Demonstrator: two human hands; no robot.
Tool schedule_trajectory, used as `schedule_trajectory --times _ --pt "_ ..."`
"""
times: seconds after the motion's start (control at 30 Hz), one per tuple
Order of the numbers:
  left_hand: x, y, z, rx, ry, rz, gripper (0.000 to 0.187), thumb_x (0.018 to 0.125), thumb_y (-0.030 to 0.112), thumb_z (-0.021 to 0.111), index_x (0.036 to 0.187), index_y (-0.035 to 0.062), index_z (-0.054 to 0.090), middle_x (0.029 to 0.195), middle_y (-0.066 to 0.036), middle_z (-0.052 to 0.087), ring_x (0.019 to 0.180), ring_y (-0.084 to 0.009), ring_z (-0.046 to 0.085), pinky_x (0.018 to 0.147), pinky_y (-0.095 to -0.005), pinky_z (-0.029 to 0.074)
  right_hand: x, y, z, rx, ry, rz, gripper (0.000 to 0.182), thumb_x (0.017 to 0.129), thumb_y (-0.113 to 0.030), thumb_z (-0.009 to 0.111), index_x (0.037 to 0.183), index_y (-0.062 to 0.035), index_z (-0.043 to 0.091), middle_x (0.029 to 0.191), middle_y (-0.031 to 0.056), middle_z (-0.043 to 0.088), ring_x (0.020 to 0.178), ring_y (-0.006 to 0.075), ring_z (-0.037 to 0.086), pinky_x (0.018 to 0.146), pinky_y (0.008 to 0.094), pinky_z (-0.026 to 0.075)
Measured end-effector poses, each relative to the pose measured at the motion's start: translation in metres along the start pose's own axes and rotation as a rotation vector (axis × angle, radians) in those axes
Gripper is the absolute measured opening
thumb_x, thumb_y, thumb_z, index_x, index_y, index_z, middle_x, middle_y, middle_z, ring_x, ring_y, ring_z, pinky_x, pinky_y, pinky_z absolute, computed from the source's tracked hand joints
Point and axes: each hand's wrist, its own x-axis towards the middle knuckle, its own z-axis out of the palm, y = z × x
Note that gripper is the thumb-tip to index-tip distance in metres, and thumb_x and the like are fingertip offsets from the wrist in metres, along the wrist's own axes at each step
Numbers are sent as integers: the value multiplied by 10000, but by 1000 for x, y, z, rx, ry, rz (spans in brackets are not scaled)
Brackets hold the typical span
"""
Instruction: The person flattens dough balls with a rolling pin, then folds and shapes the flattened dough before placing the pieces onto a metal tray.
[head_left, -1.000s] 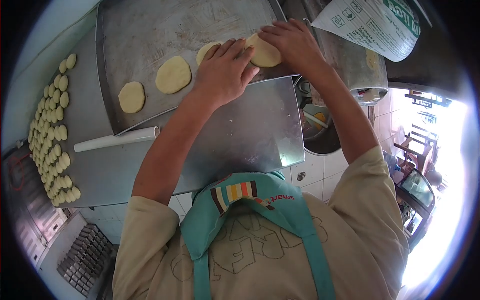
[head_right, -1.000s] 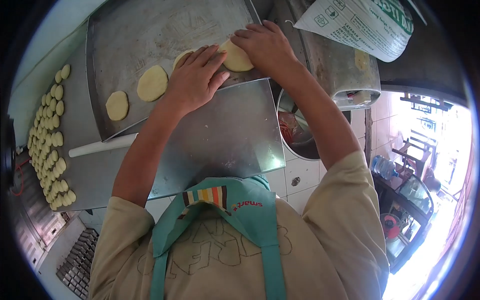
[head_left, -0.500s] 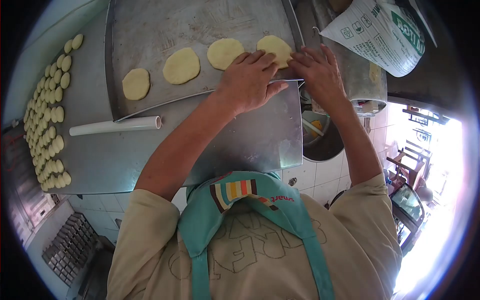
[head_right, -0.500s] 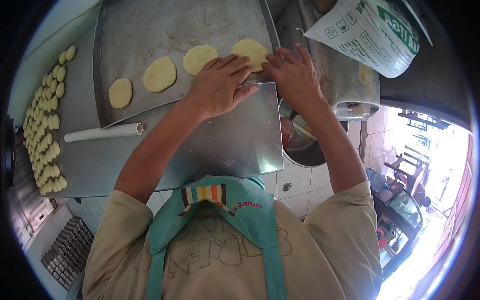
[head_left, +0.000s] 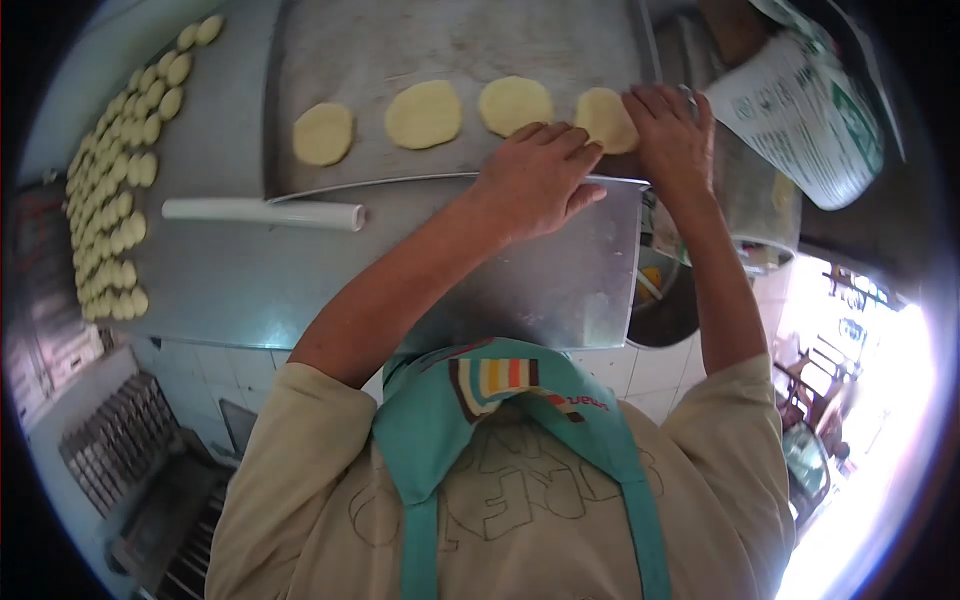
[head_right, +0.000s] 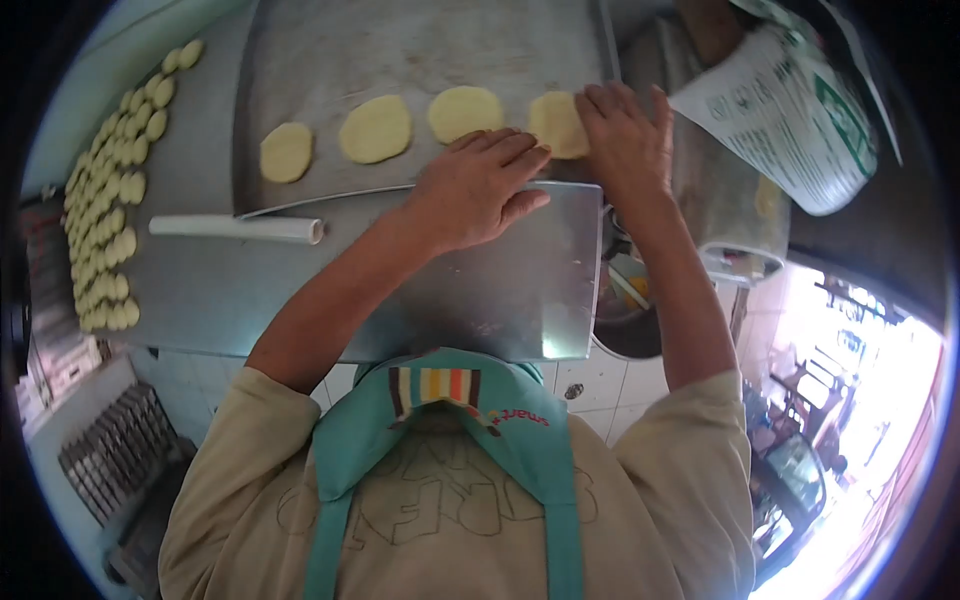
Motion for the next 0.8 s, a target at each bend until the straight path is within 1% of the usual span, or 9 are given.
schedule_trajectory --times 0.03,0.13,0.23,0.3,0.4,0.5,0.6,0.7,0.8 --pt "-11 -3 -12 26 38 -38 477 986 361 685 1349 54 646 1379 -149 642 1279 -333 610 1098 -464 477 0 1 1 21 33 -17 284 922 -136 615 1175 -165 741 1356 -38 686 1324 163 589 1196 592 321" --pt "-53 -21 -48 128 120 -167 475 952 304 735 1345 54 645 1368 -147 648 1250 -336 626 1067 -459 501 1 -1 0 40 -91 -1 325 905 -82 615 1199 -147 737 1402 6 660 1340 189 583 1199 545 344" --pt "-99 -47 -80 212 141 -309 487 953 300 738 1363 58 635 1388 -138 642 1261 -335 625 1065 -458 504 21 -29 -21 234 78 0 398 883 -24 612 1254 -121 721 1407 57 660 1330 234 598 1174 487 406" --pt "-116 -61 -85 205 136 -341 488 963 302 730 1374 58 629 1412 -136 632 1282 -336 617 1069 -458 504 36 -62 -18 483 79 -157 440 875 -5 610 1292 -108 704 1417 72 657 1323 262 607 1152 461 441" --pt "-116 -80 -75 235 115 -215 505 1028 409 632 1399 66 625 1473 -130 602 1323 -337 598 1113 -460 474 64 -117 -26 634 108 -337 433 881 -28 624 1303 -87 696 1428 88 654 1306 292 626 1112 447 487" --pt "-117 -90 -66 426 35 -275 582 1074 530 491 1420 82 625 1525 -125 570 1349 -324 585 1153 -446 439 84 -151 -5 570 209 -403 427 880 -58 645 1302 -85 696 1427 94 654 1311 290 622 1110 446 488" --pt "-122 -79 -72 472 -61 -394 654 1079 602 410 1453 103 609 1561 -123 541 1393 -319 550 1182 -450 403 92 -159 -4 474 113 -432 410 891 -88 653 1298 -98 701 1420 95 656 1310 283 623 1100 445 496" --pt "-125 -74 -69 466 -41 -453 642 1072 598 437 1454 112 608 1564 -122 539 1418 -316 528 1180 -456 403 94 -167 -13 538 207 -391 389 899 -107 660 1284 -113 710 1404 87 662 1307 280 625 1098 436 497" --pt "-125 -69 -62 539 26 -481 637 1066 601 449 1445 116 614 1547 -133 550 1413 -319 531 1185 -472 395 106 -176 -6 626 140 -460 378 898 -126 673 1273 -120 714 1382 76 666 1301 276 624 1074 423 519"
